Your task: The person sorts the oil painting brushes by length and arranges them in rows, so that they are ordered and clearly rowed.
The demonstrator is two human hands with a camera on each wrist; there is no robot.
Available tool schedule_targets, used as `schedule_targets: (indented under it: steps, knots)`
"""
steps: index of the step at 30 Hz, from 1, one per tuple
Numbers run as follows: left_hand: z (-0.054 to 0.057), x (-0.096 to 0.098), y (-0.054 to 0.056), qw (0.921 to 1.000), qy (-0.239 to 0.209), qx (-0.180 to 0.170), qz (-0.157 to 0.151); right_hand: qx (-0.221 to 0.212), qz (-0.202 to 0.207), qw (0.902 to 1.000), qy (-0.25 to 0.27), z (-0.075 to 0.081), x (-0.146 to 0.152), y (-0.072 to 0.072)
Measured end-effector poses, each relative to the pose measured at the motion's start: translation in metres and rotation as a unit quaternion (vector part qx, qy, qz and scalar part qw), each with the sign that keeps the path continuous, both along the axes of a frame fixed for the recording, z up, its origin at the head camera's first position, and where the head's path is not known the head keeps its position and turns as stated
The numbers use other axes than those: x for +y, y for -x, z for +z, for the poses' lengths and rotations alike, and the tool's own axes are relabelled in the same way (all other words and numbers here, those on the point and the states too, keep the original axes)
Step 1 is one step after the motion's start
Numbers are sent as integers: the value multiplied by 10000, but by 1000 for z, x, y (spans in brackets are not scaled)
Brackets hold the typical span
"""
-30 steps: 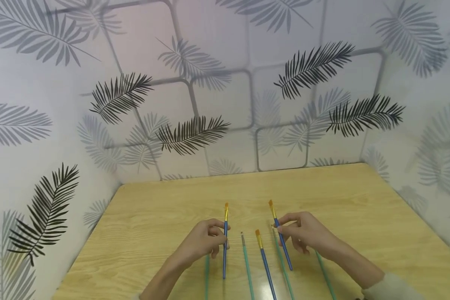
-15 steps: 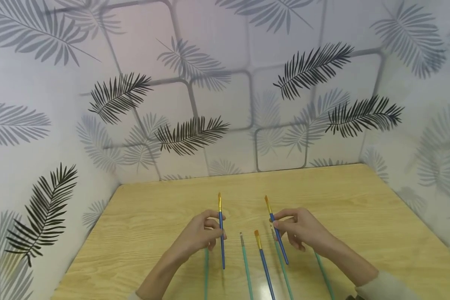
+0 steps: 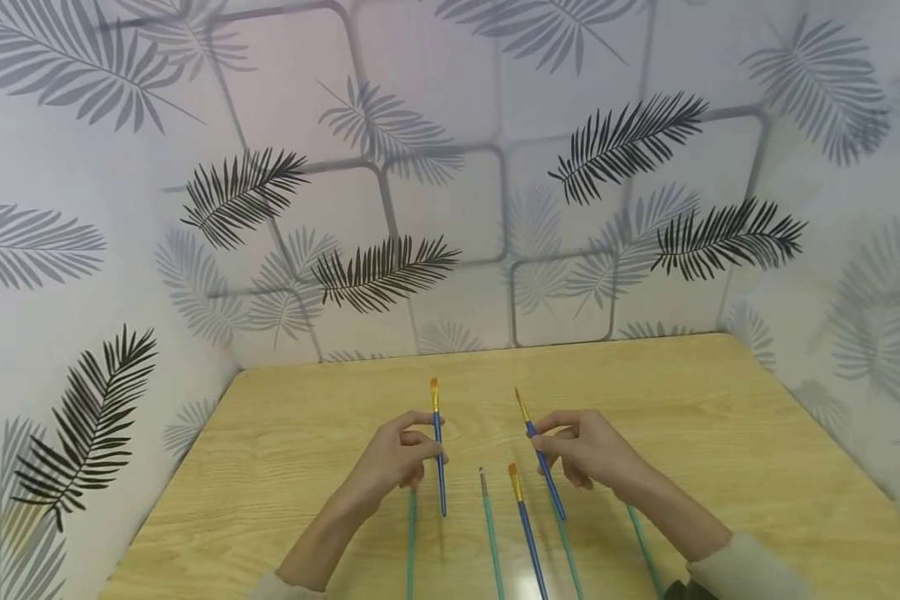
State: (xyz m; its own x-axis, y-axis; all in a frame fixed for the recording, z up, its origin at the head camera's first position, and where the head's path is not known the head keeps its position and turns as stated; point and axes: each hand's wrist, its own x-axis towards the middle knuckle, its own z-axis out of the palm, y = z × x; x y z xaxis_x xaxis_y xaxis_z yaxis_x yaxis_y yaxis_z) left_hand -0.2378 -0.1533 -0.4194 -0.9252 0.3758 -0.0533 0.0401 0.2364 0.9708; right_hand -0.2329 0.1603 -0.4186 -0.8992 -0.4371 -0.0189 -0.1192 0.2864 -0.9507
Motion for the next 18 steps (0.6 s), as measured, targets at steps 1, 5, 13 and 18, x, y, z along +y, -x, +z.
schedule_targets:
  steps: [1,5,13,18]
  knots:
    - [0,0,1,10000,19,1,8,36,-31,10000,-44,0,-1,2]
    - [1,-1,4,9999,62,-29,128,102,-97,9999,-81,2,-5,8]
    - [-1,-3,10,9993,-1,-67,364,69,-376,9992,-122,6,-15,21]
    - [0,-3,13,9988,-54,-125,472,80,-458,9989,-80,10,-19,27]
